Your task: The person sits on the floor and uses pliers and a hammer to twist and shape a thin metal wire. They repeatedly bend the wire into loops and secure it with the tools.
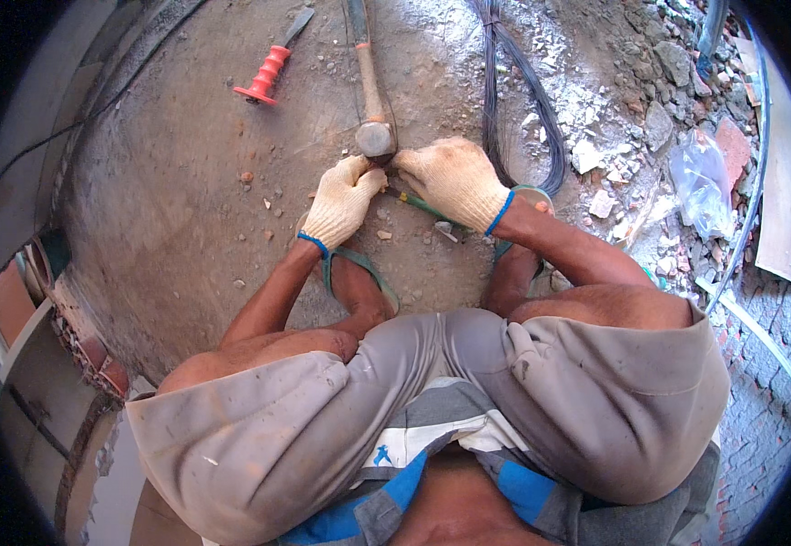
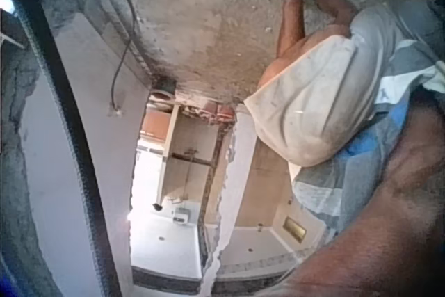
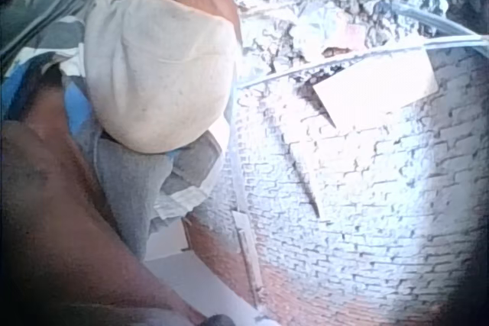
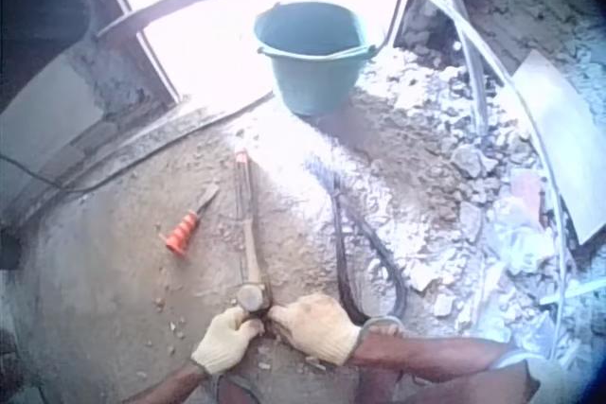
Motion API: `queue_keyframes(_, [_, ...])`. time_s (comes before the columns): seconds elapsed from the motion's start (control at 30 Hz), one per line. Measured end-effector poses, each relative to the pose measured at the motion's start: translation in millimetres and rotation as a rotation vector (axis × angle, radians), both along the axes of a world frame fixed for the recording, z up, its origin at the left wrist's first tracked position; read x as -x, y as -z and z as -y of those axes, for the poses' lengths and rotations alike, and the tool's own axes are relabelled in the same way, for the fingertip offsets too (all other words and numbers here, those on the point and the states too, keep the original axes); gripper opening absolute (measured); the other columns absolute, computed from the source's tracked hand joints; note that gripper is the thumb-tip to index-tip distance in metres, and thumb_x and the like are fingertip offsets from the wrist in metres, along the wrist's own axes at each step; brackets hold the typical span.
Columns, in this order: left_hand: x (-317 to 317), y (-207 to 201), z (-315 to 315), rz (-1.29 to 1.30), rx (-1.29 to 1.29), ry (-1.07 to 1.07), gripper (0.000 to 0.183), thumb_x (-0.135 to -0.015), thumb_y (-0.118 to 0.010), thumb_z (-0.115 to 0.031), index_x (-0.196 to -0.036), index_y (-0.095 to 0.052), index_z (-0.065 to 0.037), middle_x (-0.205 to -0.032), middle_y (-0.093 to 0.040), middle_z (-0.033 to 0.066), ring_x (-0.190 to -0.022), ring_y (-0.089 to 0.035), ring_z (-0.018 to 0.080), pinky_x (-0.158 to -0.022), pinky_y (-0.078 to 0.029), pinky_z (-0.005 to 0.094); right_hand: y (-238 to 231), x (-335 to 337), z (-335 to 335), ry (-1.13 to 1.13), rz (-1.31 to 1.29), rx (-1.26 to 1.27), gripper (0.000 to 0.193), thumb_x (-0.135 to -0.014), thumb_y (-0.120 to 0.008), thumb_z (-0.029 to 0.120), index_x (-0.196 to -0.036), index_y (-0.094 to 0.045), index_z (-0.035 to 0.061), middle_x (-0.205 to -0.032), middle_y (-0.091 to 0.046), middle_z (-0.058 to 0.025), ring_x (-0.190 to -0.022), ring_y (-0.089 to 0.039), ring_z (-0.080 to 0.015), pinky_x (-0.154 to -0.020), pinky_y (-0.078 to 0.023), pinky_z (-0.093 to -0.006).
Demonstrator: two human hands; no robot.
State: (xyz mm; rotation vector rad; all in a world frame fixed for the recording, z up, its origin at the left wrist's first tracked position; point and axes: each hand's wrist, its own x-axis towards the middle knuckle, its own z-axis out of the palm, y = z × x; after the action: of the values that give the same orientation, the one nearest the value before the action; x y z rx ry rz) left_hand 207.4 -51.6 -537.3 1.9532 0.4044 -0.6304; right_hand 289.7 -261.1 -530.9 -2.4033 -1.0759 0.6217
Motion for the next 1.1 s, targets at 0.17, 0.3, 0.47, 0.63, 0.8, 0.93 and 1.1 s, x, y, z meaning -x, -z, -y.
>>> queue_keyframes(0.17, [3.0,-9.1,2.1,-0.031,0.103,-0.066,0.034,-0.1,-0.062,-0.021,-0.121,-0.071,0.004,-0.102,-0.072,0.009,-0.094,-0.064,0.0156,-0.088,-0.051,0.0326,-2.3,-3.5,2.8,-0.007,0.001,-0.019,0.018,-0.097,-0.066,0.03,-0.099,-0.073,0.0127,-0.081,-0.072,-0.0166,-0.081,-0.073,-0.0389,-0.075,-0.057,-0.0536])
queue_keyframes(0.3, [1.3,-9.4,0.8,-0.079,0.141,-0.084,0.036,-0.1,-0.061,-0.021,-0.124,-0.071,0.004,-0.104,-0.072,0.0091,-0.097,-0.065,0.0157,-0.09,-0.051,0.0324,-1.7,-8.4,2.4,0.02,0.03,-0.038,0.02,-0.099,-0.066,0.031,-0.098,-0.072,0.0118,-0.081,-0.072,-0.0159,-0.082,-0.073,-0.0386,-0.075,-0.056,-0.0533])
queue_keyframes(0.47, [-1.3,-8.0,-3.0,-0.037,0.105,-0.041,0.035,-0.101,-0.061,-0.022,-0.122,-0.073,0.004,-0.105,-0.074,0.0111,-0.097,-0.067,0.0175,-0.09,-0.052,0.0336,0.8,-15.2,2.5,0.037,0.086,-0.084,0.018,-0.095,-0.067,0.028,-0.094,-0.071,0.0103,-0.079,-0.072,-0.0173,-0.08,-0.074,-0.0391,-0.072,-0.058,-0.0533])
queue_keyframes(0.63, [-3.4,-12.3,-1.3,0.063,-0.027,0.071,0.034,-0.101,-0.061,-0.022,-0.12,-0.074,0.003,-0.102,-0.075,0.0132,-0.095,-0.069,0.0184,-0.086,-0.054,0.0345,5.6,-24.0,6.0,0.029,0.096,-0.099,0.02,-0.096,-0.068,0.03,-0.095,-0.071,0.0104,-0.08,-0.073,-0.0172,-0.08,-0.074,-0.0387,-0.072,-0.058,-0.0531])
queue_keyframes(0.8, [2.7,-20.4,9.4,-0.101,0.231,-0.204,0.035,-0.103,-0.061,-0.023,-0.123,-0.074,0.004,-0.1,-0.073,0.006,-0.091,-0.065,0.011,-0.082,-0.052,0.0294,14.4,-21.8,5.9,0.031,0.086,-0.106,0.019,-0.096,-0.069,0.03,-0.103,-0.072,0.0127,-0.084,-0.073,-0.0134,-0.083,-0.072,-0.0363,-0.076,-0.056,-0.05])
queue_keyframes(0.93, [8.1,-29.0,10.6,-0.162,0.246,-0.289,0.036,-0.102,-0.063,-0.023,-0.124,-0.074,0.003,-0.098,-0.073,0.0031,-0.087,-0.062,0.0093,-0.078,-0.051,0.027,21.4,-14.1,4.9,0.055,0.143,-0.22,0.016,-0.093,-0.07,0.028,-0.102,-0.071,0.0145,-0.086,-0.074,-0.0095,-0.085,-0.073,-0.0324,-0.077,-0.056,-0.0473])
queue_keyframes(1.1, [6.8,-36.4,16.8,-0.199,0.325,-0.355,0.033,-0.103,-0.064,-0.023,-0.124,-0.075,-0.001,-0.091,-0.067,-0.0011,-0.078,-0.053,0.0079,-0.072,-0.044,0.0263,29.7,-6.4,7.1,0.007,0.314,-0.22,0.016,-0.088,-0.072,0.023,-0.102,-0.069,0.0167,-0.084,-0.069,-0.0049,-0.082,-0.07,-0.0274,-0.074,-0.054,-0.0438])
